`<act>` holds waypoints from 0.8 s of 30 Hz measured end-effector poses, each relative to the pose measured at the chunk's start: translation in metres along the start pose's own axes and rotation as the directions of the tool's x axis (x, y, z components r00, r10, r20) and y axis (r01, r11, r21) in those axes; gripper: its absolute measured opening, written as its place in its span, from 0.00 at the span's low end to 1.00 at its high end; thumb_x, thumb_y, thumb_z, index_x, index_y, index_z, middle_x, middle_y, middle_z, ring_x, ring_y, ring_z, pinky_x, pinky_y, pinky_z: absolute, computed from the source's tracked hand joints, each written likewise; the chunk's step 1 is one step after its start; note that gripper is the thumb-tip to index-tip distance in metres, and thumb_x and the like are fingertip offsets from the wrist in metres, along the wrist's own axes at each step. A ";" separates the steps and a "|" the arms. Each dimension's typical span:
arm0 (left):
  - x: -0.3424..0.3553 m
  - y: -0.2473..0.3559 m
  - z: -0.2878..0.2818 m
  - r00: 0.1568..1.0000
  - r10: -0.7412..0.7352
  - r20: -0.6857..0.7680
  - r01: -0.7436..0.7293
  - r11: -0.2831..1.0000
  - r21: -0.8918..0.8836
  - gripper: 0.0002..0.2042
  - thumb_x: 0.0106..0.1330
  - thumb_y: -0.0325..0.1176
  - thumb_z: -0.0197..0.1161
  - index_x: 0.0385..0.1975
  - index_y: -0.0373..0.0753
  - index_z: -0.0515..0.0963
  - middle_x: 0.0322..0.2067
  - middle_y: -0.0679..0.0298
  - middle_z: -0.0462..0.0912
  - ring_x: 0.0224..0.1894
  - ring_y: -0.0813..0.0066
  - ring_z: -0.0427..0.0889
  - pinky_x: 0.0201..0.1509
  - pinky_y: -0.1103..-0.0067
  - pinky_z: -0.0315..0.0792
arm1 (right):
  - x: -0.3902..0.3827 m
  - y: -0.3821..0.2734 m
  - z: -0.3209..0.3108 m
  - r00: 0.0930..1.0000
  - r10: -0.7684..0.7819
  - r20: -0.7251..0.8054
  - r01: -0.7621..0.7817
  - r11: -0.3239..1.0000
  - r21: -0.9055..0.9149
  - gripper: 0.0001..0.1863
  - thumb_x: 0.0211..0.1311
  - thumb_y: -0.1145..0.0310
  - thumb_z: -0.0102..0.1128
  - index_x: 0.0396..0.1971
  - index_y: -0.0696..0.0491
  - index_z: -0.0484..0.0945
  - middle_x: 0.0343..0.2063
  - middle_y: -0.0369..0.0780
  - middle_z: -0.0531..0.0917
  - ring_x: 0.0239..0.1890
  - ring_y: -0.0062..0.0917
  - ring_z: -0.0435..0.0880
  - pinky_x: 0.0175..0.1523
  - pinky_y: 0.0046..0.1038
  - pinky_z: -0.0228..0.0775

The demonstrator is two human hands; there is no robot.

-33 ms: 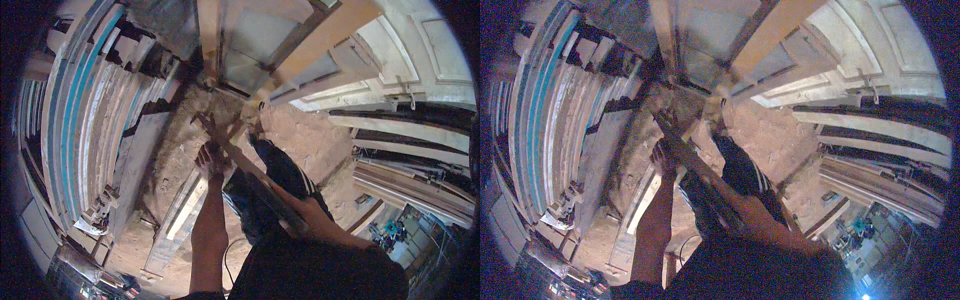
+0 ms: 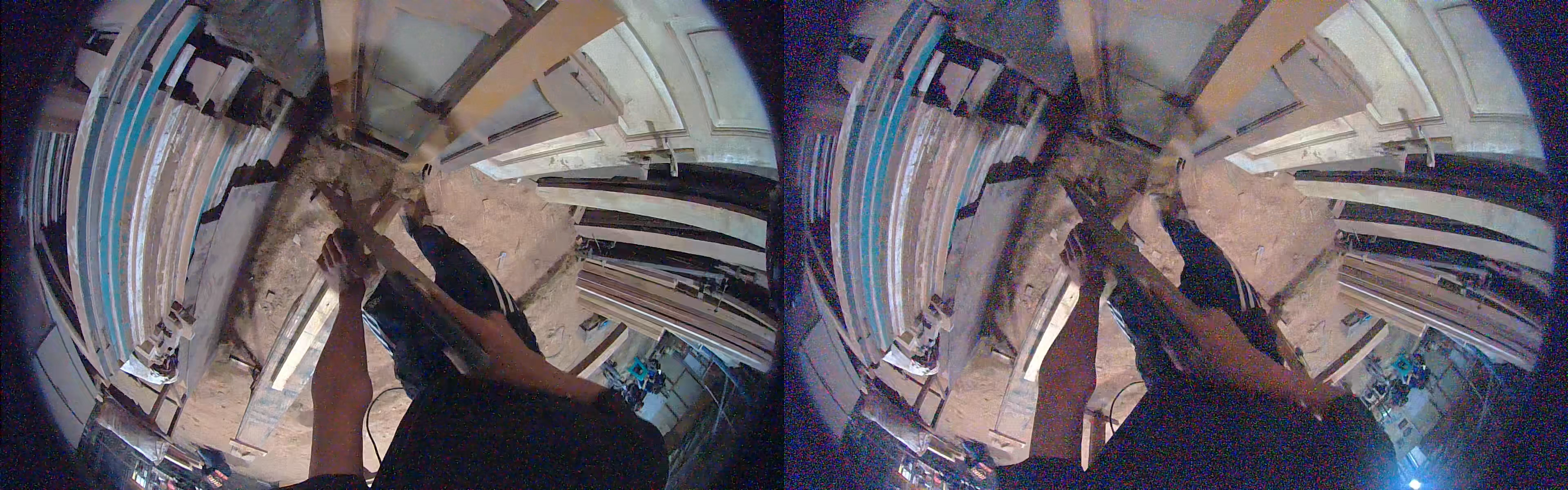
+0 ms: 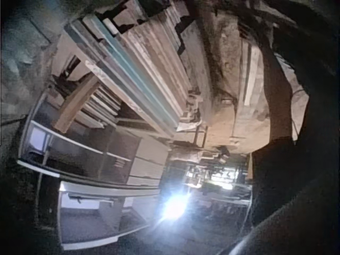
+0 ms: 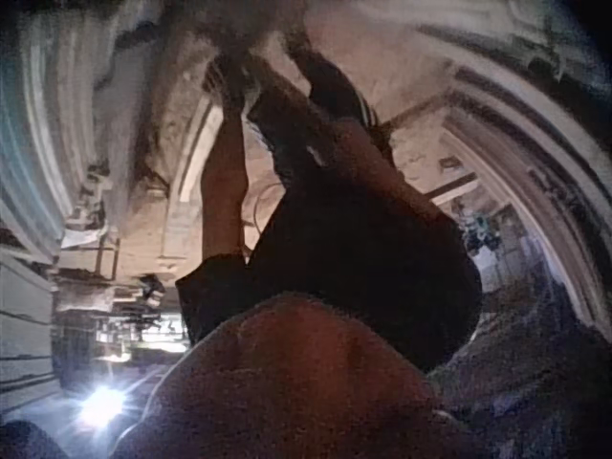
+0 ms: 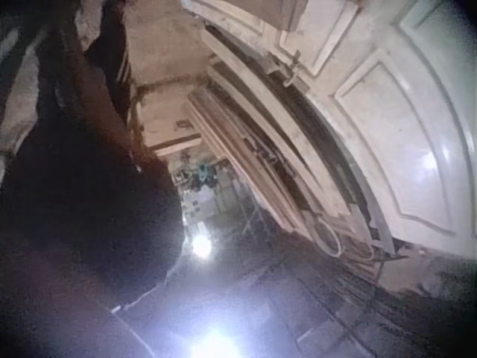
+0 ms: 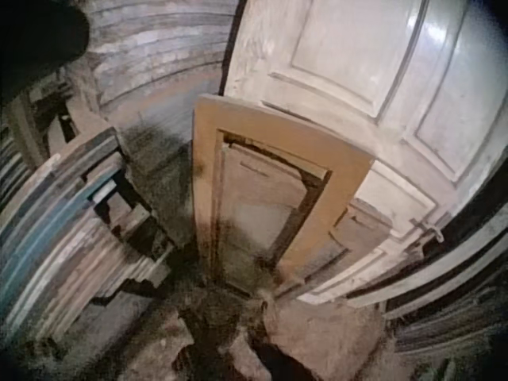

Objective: The person saws a piece of wood by hand using a hand saw. They hold the wood steady with one hand while moving the saw back and forth through a marked cut line.

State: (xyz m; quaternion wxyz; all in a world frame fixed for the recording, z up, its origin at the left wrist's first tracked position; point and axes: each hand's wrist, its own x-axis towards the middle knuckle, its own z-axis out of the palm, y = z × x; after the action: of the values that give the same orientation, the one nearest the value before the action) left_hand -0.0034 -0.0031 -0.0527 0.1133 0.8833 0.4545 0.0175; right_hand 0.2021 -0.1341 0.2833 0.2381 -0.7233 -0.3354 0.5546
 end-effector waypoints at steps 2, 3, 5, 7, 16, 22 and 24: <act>0.006 -0.012 0.010 1.000 0.005 -0.026 -0.004 0.998 0.067 0.34 0.61 0.48 0.61 0.66 0.41 0.62 0.62 0.53 0.71 0.63 0.55 0.71 0.63 0.58 0.63 | 0.030 0.003 0.015 0.996 -0.081 -0.048 0.078 0.996 -0.051 0.47 0.55 0.70 0.66 0.75 0.42 0.54 0.28 0.44 0.85 0.27 0.34 0.87 0.35 0.30 0.78; -0.003 -0.021 0.011 1.000 -0.014 -0.021 0.016 0.993 0.113 0.34 0.61 0.49 0.61 0.66 0.41 0.62 0.62 0.53 0.70 0.63 0.55 0.71 0.63 0.58 0.63 | 0.040 0.003 0.024 0.997 -0.074 -0.028 0.074 0.997 -0.016 0.46 0.54 0.71 0.66 0.74 0.42 0.55 0.29 0.44 0.85 0.27 0.33 0.86 0.34 0.31 0.77; 0.005 -0.003 0.009 0.996 -0.087 0.015 0.087 0.996 -0.024 0.37 0.61 0.52 0.61 0.67 0.38 0.61 0.63 0.52 0.70 0.64 0.53 0.70 0.65 0.57 0.62 | 0.058 0.005 0.023 0.999 -0.046 -0.017 0.046 0.999 0.004 0.45 0.54 0.73 0.66 0.74 0.43 0.57 0.30 0.43 0.86 0.25 0.32 0.85 0.32 0.31 0.75; 0.013 0.012 -0.011 0.987 -0.135 0.089 0.144 0.983 -0.110 0.38 0.61 0.53 0.61 0.67 0.37 0.60 0.63 0.52 0.70 0.65 0.51 0.68 0.65 0.55 0.61 | 0.051 0.002 0.015 1.000 -0.003 -0.004 0.003 1.000 0.009 0.45 0.54 0.74 0.65 0.73 0.44 0.58 0.32 0.43 0.86 0.27 0.31 0.85 0.33 0.31 0.74; 0.002 -0.001 -0.006 0.987 -0.132 0.096 0.130 0.991 0.027 0.41 0.58 0.55 0.64 0.68 0.39 0.62 0.65 0.53 0.67 0.68 0.52 0.65 0.69 0.51 0.56 | 0.039 -0.008 0.040 0.977 -0.120 -0.176 0.132 0.990 0.058 0.40 0.57 0.75 0.63 0.71 0.53 0.60 0.47 0.43 0.84 0.43 0.28 0.84 0.48 0.28 0.74; -0.002 0.011 -0.010 0.974 -0.133 0.182 0.137 0.991 -0.007 0.50 0.49 0.61 0.69 0.70 0.40 0.60 0.65 0.52 0.66 0.69 0.50 0.62 0.71 0.49 0.53 | -0.005 -0.050 0.014 0.982 -0.047 -0.180 0.014 0.984 -0.179 0.35 0.58 0.78 0.61 0.68 0.59 0.64 0.53 0.45 0.83 0.52 0.27 0.82 0.57 0.26 0.72; 0.003 0.011 -0.018 0.959 -0.140 0.248 0.184 0.969 -0.166 0.54 0.47 0.67 0.68 0.71 0.39 0.59 0.70 0.45 0.60 0.72 0.44 0.57 0.73 0.46 0.48 | -0.011 -0.051 0.009 0.991 -0.022 -0.132 0.004 0.991 -0.136 0.34 0.57 0.80 0.60 0.67 0.59 0.66 0.53 0.45 0.82 0.53 0.27 0.81 0.58 0.27 0.71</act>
State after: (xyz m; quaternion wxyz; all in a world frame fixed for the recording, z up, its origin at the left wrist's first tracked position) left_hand 0.0047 -0.0031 -0.0330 0.2497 0.8243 0.5053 -0.0536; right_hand 0.1804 -0.1089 0.3240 0.2140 -0.7709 -0.3604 0.4797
